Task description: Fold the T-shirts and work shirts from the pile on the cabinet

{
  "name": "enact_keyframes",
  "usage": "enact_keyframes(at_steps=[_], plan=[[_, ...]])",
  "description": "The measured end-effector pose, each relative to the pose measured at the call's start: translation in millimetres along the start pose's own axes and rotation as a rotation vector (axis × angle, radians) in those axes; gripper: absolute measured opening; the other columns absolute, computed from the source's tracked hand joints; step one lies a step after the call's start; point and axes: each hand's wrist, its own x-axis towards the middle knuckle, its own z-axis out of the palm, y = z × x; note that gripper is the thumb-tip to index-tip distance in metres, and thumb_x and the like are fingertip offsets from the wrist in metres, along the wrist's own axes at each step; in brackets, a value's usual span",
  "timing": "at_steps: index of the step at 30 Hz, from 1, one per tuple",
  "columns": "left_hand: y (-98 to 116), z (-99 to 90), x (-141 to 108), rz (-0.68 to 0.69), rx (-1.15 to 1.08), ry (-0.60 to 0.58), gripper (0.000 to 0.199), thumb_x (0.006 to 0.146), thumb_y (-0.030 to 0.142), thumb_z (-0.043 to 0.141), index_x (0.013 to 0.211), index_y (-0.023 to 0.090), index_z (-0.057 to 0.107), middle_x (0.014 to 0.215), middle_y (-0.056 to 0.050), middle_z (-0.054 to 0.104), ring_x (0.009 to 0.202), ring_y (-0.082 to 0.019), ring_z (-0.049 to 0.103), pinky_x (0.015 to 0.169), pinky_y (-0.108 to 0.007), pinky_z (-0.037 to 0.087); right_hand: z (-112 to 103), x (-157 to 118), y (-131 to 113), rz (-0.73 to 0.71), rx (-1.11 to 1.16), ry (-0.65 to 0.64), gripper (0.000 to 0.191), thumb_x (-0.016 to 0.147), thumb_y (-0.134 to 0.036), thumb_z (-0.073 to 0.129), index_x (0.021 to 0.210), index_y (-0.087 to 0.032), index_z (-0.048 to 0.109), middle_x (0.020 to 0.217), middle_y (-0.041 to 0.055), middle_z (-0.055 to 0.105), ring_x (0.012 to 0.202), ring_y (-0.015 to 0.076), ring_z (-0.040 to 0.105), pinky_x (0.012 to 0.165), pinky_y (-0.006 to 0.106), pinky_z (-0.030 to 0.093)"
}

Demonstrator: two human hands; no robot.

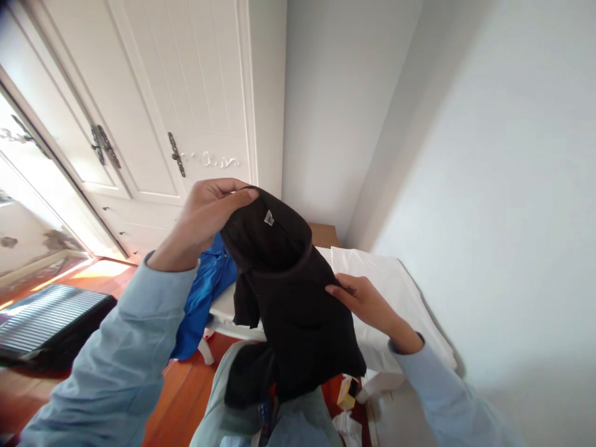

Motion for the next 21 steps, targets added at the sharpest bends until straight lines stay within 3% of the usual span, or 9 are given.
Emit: enact_keyframes(at_steps=[4, 8, 12, 15, 18, 20, 21], plan=[[-8.9, -2.6, 3.5, 0.018, -0.067, 0.075, 0.024, 0.077, 0.035, 0.071, 0.082, 0.012, 0.071, 0.073, -0.003, 0.067, 0.064, -0.013, 0.058, 0.052, -0.019, 0.041, -15.9, -2.0, -7.1, 0.076, 0.084, -0.152, 0.042, 0.084, -0.054, 0.069, 0.080, -0.013, 0.066, 0.075, 0.0039, 0.061, 0.070, 0.0129, 0.056, 0.061, 0.022, 0.046], [-9.6, -0.5, 1.4, -0.004, -0.144, -0.011, 0.027, 0.080, 0.039, 0.070, 0.086, 0.013, 0.070, 0.075, -0.003, 0.068, 0.066, -0.014, 0.062, 0.056, -0.021, 0.047, -27.8, -5.0, -14.4, 0.163, 0.221, -0.391, 0.048, 0.075, -0.048, 0.079, 0.106, -0.013, 0.071, 0.095, 0.0076, 0.069, 0.087, 0.0203, 0.066, 0.073, 0.027, 0.055], [-8.1, 3.5, 2.9, -0.032, -0.178, -0.046, 0.020, 0.084, 0.033, 0.065, 0.089, 0.014, 0.068, 0.075, -0.002, 0.067, 0.065, -0.014, 0.063, 0.056, -0.022, 0.049, -30.3, -2.8, -15.5, 0.192, 0.139, -0.578, 0.039, 0.076, -0.045, 0.078, 0.101, -0.015, 0.075, 0.096, 0.0075, 0.071, 0.087, 0.0216, 0.067, 0.075, 0.029, 0.057], [-5.9, -2.2, 5.2, -0.027, -0.168, 0.019, 0.013, 0.084, 0.025, 0.062, 0.088, 0.014, 0.068, 0.074, -0.002, 0.065, 0.063, -0.013, 0.062, 0.057, -0.022, 0.049, -39.0, -2.7, -14.6, 0.082, 0.079, -0.495, 0.048, 0.068, -0.039, 0.086, 0.110, -0.019, 0.075, 0.104, 0.0069, 0.070, 0.097, 0.0248, 0.067, 0.082, 0.031, 0.058], [2.7, -17.2, 3.5, 0.006, -0.193, 0.129, 0.014, 0.082, 0.017, 0.062, 0.093, 0.013, 0.069, 0.072, 0.000, 0.063, 0.060, -0.011, 0.059, 0.054, -0.020, 0.045, -61.8, -9.7, -21.9, 0.116, 0.014, -0.375, 0.040, 0.069, -0.041, 0.085, 0.100, -0.019, 0.076, 0.093, 0.0081, 0.071, 0.086, 0.0242, 0.068, 0.072, 0.030, 0.057], [9.9, -27.8, 0.9, 0.031, -0.242, 0.165, 0.015, 0.081, 0.015, 0.063, 0.094, 0.014, 0.070, 0.071, 0.000, 0.062, 0.057, -0.009, 0.056, 0.051, -0.018, 0.040, -81.2, -16.4, -35.9, 0.174, -0.043, -0.156, 0.034, 0.067, -0.047, 0.086, 0.082, -0.019, 0.074, 0.077, 0.0087, 0.068, 0.068, 0.0210, 0.064, 0.057, 0.028, 0.052], [12.0, -31.7, -0.1, 0.040, -0.267, 0.169, 0.014, 0.081, 0.015, 0.063, 0.093, 0.014, 0.070, 0.071, 0.000, 0.061, 0.056, -0.008, 0.054, 0.050, -0.018, 0.038, -90.2, -19.0, -45.6, 0.181, -0.060, 0.043, 0.036, 0.063, -0.050, 0.088, 0.074, -0.020, 0.071, 0.069, 0.0081, 0.065, 0.060, 0.0189, 0.060, 0.049, 0.028, 0.047]])
